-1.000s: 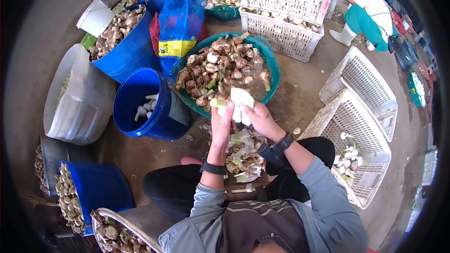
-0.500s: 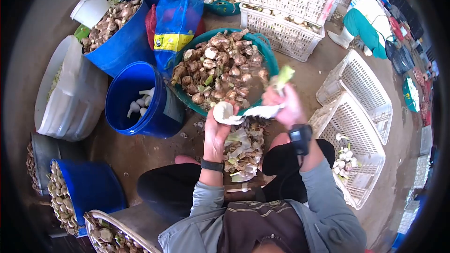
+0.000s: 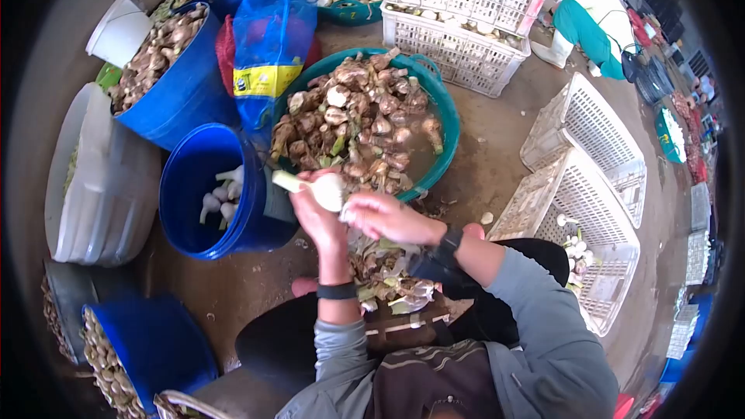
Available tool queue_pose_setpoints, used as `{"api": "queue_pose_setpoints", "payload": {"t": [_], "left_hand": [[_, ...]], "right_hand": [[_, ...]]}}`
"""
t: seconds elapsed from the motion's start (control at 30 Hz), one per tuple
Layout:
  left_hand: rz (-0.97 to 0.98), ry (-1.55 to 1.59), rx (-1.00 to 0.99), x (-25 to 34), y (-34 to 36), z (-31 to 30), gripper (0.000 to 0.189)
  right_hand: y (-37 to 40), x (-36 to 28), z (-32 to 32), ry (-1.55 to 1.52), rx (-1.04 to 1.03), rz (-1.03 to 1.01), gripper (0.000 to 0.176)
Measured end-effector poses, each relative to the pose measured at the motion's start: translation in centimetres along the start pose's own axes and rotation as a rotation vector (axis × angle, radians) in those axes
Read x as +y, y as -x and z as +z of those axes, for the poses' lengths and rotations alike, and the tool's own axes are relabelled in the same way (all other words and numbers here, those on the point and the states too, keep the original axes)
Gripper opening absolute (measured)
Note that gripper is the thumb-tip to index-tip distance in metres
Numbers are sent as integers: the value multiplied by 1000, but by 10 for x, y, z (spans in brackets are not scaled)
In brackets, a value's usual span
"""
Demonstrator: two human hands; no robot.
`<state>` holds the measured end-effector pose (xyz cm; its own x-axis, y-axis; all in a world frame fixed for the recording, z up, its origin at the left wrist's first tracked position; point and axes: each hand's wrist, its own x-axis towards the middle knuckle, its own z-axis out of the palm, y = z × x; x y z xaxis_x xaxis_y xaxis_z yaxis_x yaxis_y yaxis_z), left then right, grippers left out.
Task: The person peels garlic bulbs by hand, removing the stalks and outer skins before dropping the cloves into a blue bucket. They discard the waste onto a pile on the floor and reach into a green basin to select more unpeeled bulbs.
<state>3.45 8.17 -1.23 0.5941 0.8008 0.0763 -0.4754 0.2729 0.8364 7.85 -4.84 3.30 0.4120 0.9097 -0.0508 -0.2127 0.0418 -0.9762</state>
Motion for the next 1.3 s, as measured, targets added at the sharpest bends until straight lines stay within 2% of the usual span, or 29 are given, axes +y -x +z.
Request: {"api": "queue_pose_setpoints", "payload": {"t": [0.03, 0.07, 0.1, 0.13, 0.17, 0.2, 0.23, 0.27, 0.3, 0.37, 0.43, 0.47, 0.5, 0.57, 0.6, 0.63, 0.67, 0.73, 0.77, 0.83, 0.87, 0.93, 0.97, 1.0, 1.07, 1.1, 1.17, 1.23, 1.3], "left_hand": [[219, -256, -28, 5, -21, -12, 39], [376, -512, 79, 33, -36, -9, 42], [502, -593, 117, 55, -56, -11, 41], [575, -637, 95, 74, -81, -24, 41], [566, -1082, 132, 102, -101, -36, 43], [726, -1624, 244, 127, -112, -29, 49], [1055, -1713, 338, 128, -120, -34, 54], [1043, -1675, 299, 129, -120, -31, 54], [1031, -1639, 261, 126, -118, -26, 53], [893, -1410, 44, 96, -103, -13, 44], [665, -1401, -165, 61, -83, 2, 39], [568, -1368, -266, 38, -77, 5, 40], [472, -1331, -366, 15, -72, 5, 40], [170, -1202, -566, -18, -54, 9, 42], [77, -1142, -664, -30, -46, 13, 47], [-15, -1078, -751, -37, -39, 19, 54], [28, -1063, -773, -40, -31, 28, 62], [70, -1030, -850, -42, -28, 45, 83], [166, -928, -824, -42, -27, 53, 79], [147, -734, -836, -28, -31, 58, 68], [169, -736, -830, -24, -27, 57, 68], [-201, -350, -669, -20, -12, 54, 65], [-189, -352, -671, -18, -4, 52, 65], [-47, -505, -603, -11, 4, 53, 66], [302, -870, -504, 0, 23, 53, 72], [306, -868, -510, 10, 34, 56, 72], [301, -1118, -425, 23, 59, 63, 76], [353, -1126, -398, 29, 76, 67, 76], [550, -1208, -363, 28, 88, 67, 74]], "right_hand": [[-2, -16, -5, 340, -106, -122, 16], [-7, -14, -22, 602, -90, -123, 15], [-9, -7, -43, 859, -64, -119, 14], [-12, 22, -79, 1126, 72, -131, 13], [-18, 50, -120, 1285, 252, -173, 12], [-24, 66, -166, 1439, 385, -116, 13], [-37, 92, -215, 1640, 541, -6, 15], [-44, 96, -244, 1768, 672, 40, 17], [-52, 100, -263, 1799, 612, 367, 25], [-59, 134, -278, 1935, 568, 429, 35], [-62, 198, -288, 2039, 668, 321, 43], [-60, 196, -278, 1941, 624, 450, 52], [-62, 187, -279, 1944, 623, 451, 52], [-63, 155, -276, 1494, 291, 696, 54], [-59, 128, -271, 1350, 335, 520, 45], [-52, 87, -254, 1349, 247, 324, 43], [-46, 43, -234, 1336, 155, 127, 41], [-45, -22, -198, 1275, -101, 70, 44], [-40, -43, -181, 1279, -105, 60, 44], [-31, -75, -153, 332, 10, 220, 41], [-27, -73, -145, 166, 84, 162, 39], [-22, -47, -131, 271, 130, 115, 31], [-20, -40, -118, 351, 144, 90, 29], [-14, -41, -98, 391, 249, 50, 26], [-5, -45, -84, 596, 259, 54, 33], [-1, -48, -79, 743, 260, 87, 32], [13, -39, -60, 947, 425, -123, 32], [26, -34, -49, 992, 505, -165, 31], [36, -32, -46, 992, 562, -159, 30]]}}
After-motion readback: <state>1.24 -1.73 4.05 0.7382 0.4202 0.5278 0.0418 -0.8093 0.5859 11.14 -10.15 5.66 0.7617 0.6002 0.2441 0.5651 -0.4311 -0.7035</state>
